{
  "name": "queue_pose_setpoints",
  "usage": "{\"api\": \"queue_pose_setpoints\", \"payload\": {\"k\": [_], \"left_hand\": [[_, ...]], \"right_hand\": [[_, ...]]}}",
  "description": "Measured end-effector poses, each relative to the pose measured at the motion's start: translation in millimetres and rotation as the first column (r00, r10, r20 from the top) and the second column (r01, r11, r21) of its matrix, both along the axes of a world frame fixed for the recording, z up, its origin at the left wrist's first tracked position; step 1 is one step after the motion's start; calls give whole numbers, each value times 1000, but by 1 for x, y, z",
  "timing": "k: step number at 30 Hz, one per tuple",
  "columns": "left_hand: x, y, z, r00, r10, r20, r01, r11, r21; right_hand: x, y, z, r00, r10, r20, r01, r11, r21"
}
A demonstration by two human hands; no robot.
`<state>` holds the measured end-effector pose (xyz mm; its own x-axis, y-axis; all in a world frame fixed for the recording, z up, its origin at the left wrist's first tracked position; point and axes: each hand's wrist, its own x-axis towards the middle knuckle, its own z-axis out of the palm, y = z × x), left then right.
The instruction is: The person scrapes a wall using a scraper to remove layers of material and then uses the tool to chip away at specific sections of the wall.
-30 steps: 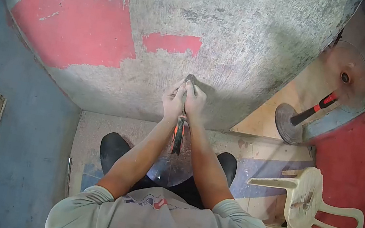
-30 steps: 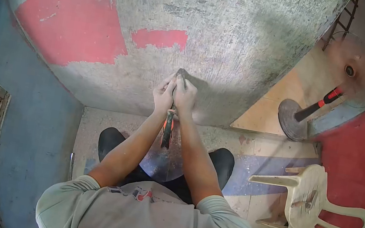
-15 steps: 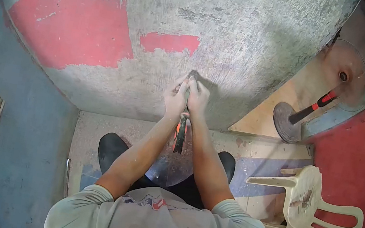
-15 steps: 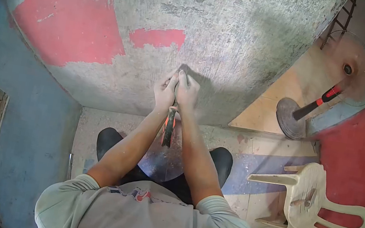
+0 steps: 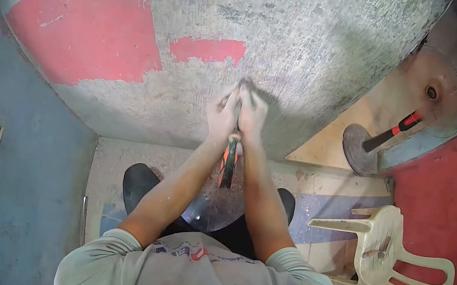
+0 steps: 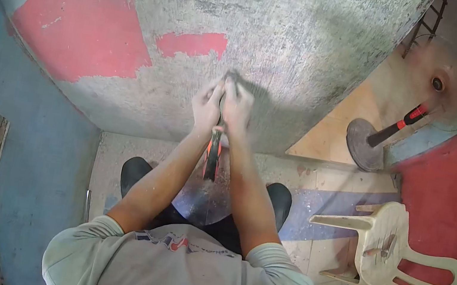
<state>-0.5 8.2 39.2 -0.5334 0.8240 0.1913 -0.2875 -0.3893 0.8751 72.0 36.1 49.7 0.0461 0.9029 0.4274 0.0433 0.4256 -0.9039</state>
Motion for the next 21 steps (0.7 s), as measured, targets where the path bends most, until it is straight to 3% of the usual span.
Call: {"api": "queue_pose_setpoints", "payload": {"k": [3, 8, 11, 14, 16, 21], "left_hand": [[0, 8, 4, 999, 22, -32, -22, 1000, 11], [19, 8, -43, 998, -38, 53, 34, 996, 83], [27, 8, -2, 995, 27, -92, -20, 997, 72], [32, 18, 48, 999, -37, 13, 34, 990, 140], [32, 15, 38, 999, -37, -13, 38, 995, 88], [34, 11, -21, 1000, -3, 25, 2, 999, 37]], "right_hand": [[0, 7, 25, 995, 55, -84, -57, 998, -21], [11, -2, -35, 996, -32, -87, 27, 997, -67], [23, 7, -4, 999, -38, -33, 37, 999, -30], [28, 24, 33, 994, 30, -106, -33, 999, -28], [31, 17, 42, 983, 89, -158, -100, 993, -64], [31, 5, -13, 1000, -11, 21, 13, 996, -83]]}}
